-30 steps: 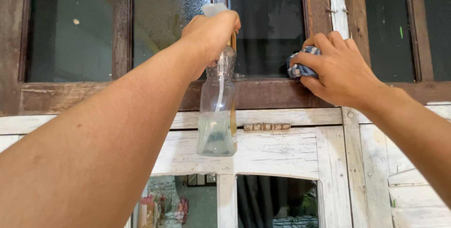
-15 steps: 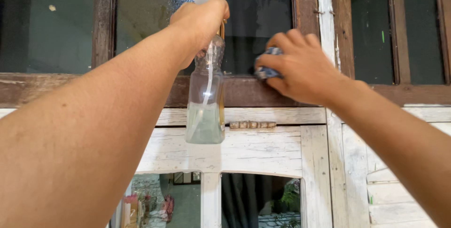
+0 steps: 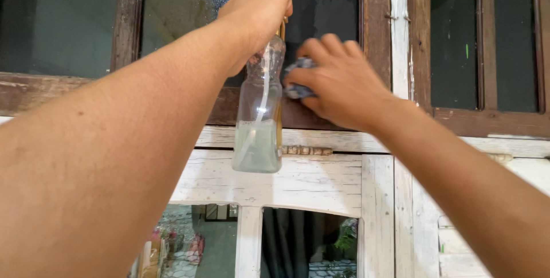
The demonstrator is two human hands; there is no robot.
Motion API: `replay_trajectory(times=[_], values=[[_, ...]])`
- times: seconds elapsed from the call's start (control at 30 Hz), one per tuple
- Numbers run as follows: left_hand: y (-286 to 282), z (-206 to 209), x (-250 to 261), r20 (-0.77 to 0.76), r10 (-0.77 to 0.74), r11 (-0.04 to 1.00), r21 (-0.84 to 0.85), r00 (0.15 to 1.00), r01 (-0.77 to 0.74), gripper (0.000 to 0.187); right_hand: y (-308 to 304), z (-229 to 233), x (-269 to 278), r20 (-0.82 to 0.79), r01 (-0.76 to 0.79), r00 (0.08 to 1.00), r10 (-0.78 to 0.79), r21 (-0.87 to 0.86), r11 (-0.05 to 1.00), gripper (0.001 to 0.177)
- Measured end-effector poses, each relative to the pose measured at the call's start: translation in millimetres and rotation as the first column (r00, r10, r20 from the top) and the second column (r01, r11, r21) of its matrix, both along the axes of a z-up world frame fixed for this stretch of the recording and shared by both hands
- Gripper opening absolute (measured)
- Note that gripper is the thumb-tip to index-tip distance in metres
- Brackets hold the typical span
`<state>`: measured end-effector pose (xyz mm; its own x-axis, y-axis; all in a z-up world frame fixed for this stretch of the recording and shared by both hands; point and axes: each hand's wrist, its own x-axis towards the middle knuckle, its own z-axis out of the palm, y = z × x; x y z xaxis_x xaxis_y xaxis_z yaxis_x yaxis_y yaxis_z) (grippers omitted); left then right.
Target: The person sprays a window with a spray bottle and wipes it with a cloth. They continue cleaning multiple window panes and the wooden frame, then move to clean a white wooden door with glass panels.
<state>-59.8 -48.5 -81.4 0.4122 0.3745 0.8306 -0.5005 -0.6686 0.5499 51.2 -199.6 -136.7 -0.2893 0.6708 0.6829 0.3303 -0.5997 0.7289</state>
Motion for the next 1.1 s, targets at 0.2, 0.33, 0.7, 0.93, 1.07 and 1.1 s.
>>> replay_trajectory(times=[0.2,0.33,0.7,0.93,1.07,1.1], values=[[4.3,-13.5,-6.6,-0.081,0.045,0.999,0.001,0.996,-0.045,0.045,-56.8,-6.5,14.8,-0.035,0.24,0.971,-0.238,0.132,0.962,0.039],[5.9,-13.8,-10.3,-0.064,0.09,0.996,0.008,0.994,-0.089,0.045,-28.1,-4.0,7.1,-0.05,0.138,0.99,-0.133,0.124,0.983,0.038],[4.0,-2.9,-7.5,-0.032,0.055,0.998,-0.022,0.998,-0.056,0.045,-21.8,-0.4,11.6,-0.093,0.052,0.995,-0.047,0.058,0.997,0.035],[16.7,-4.1,-12.4,-0.066,0.11,0.994,0.006,0.992,-0.11,0.046,-58.1,26.1,43.2,-0.128,0.223,0.97,-0.207,0.12,0.967,0.039],[11.7,7.7,-4.3,-0.018,0.108,0.994,0.025,0.994,-0.108,0.048,-49.9,79.0,54.9,-0.033,-0.072,0.996,0.086,0.313,0.947,0.049],[10.1,10.9,-2.7,-0.018,0.095,0.995,0.022,0.995,-0.095,0.048,-43.7,86.4,57.6,0.013,-0.137,0.99,0.142,0.362,0.922,0.05]])
